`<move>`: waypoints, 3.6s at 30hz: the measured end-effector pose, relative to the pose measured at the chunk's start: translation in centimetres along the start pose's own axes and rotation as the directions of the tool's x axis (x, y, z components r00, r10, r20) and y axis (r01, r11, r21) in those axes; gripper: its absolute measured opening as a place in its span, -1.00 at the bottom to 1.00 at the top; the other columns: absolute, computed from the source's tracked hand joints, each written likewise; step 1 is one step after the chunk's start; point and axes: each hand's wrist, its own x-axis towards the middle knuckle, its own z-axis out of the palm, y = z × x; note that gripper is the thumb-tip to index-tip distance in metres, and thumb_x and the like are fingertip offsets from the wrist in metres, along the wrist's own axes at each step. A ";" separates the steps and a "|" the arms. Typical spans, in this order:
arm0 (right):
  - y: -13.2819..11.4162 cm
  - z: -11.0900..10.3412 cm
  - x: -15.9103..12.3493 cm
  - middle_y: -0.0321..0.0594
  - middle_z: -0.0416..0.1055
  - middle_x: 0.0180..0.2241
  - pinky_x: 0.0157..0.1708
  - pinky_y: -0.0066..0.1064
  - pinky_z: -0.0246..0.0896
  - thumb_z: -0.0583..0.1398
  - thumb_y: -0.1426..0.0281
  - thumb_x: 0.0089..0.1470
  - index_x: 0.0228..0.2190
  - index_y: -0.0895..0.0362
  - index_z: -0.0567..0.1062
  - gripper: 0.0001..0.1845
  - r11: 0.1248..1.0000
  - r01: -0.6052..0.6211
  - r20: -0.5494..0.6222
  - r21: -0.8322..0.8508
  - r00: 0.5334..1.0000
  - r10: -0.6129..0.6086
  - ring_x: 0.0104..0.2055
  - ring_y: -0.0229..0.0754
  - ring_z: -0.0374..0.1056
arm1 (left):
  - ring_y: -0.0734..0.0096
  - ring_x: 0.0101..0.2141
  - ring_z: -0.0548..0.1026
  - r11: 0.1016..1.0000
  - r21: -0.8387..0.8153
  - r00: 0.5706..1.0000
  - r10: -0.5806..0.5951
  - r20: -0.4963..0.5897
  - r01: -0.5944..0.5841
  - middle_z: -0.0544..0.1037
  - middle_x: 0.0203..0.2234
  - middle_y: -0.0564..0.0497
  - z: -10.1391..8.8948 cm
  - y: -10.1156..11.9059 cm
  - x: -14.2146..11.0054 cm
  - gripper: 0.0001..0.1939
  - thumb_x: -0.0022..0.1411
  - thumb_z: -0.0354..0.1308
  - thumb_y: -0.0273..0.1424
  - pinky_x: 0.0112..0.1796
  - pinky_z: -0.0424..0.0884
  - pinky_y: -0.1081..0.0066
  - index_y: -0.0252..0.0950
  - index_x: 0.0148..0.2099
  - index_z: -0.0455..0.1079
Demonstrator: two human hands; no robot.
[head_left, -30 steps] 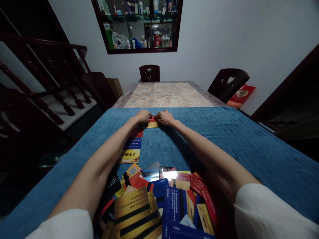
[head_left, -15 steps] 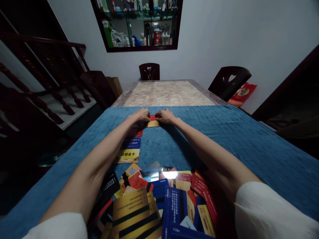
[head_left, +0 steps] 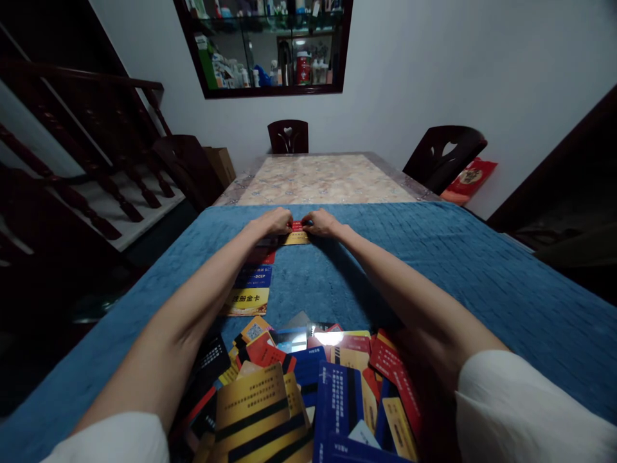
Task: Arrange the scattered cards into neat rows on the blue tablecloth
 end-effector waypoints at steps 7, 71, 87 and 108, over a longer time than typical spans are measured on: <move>0.5 0.4 0.3 -0.17 0.54 0.04 0.05 -0.40 0.24 0.16 0.34 0.19 0.03 -0.01 0.57 -0.61 1.000 0.009 -0.018 0.007 1.000 -0.009 0.07 -0.08 0.43 | 0.28 -0.23 0.55 1.000 -0.020 0.999 -0.016 -0.039 0.015 0.65 -0.22 -0.08 0.7 -0.5 0.0 -0.65 0.20 0.10 -0.36 -0.27 0.35 0.49 -0.22 -0.02 0.59; 3.5 -4.3 -31.0 -0.10 0.56 -0.19 -0.12 -0.22 0.09 0.05 0.34 0.28 -0.22 0.04 0.60 -0.69 1.000 0.006 -0.312 0.020 0.950 0.001 -0.09 -0.02 0.29 | -0.01 0.23 0.25 0.908 -0.122 0.882 0.346 -0.319 -0.400 0.54 0.04 -0.12 0.7 19.1 -15.3 -0.72 0.31 0.07 -0.43 0.09 0.27 -0.04 -0.20 0.00 0.53; 8.7 -5.2 -41.5 -0.06 0.52 -0.11 0.00 -0.01 0.19 0.17 0.15 0.16 -0.11 0.03 0.59 -0.64 0.981 -0.031 -0.198 0.192 0.978 0.070 -0.05 0.08 0.31 | -0.12 0.28 0.16 0.753 -0.182 0.772 0.592 -0.233 -0.632 0.45 0.14 -0.18 -0.4 29.5 -16.4 -0.74 0.34 0.07 -0.39 0.11 0.23 -0.16 -0.27 0.02 0.46; 6.9 -5.6 -42.2 -0.05 0.45 -0.16 -0.08 -0.06 0.23 0.29 0.00 0.01 -0.02 0.05 0.54 -0.43 0.968 -0.077 0.032 0.240 0.997 0.071 -0.07 0.09 0.30 | -0.07 0.18 0.27 0.777 -0.034 0.771 0.616 -0.163 -0.629 0.53 -0.01 -0.23 -0.9 31.6 -17.2 -0.80 0.32 0.08 -0.38 0.04 0.30 -0.03 -0.37 -0.19 0.51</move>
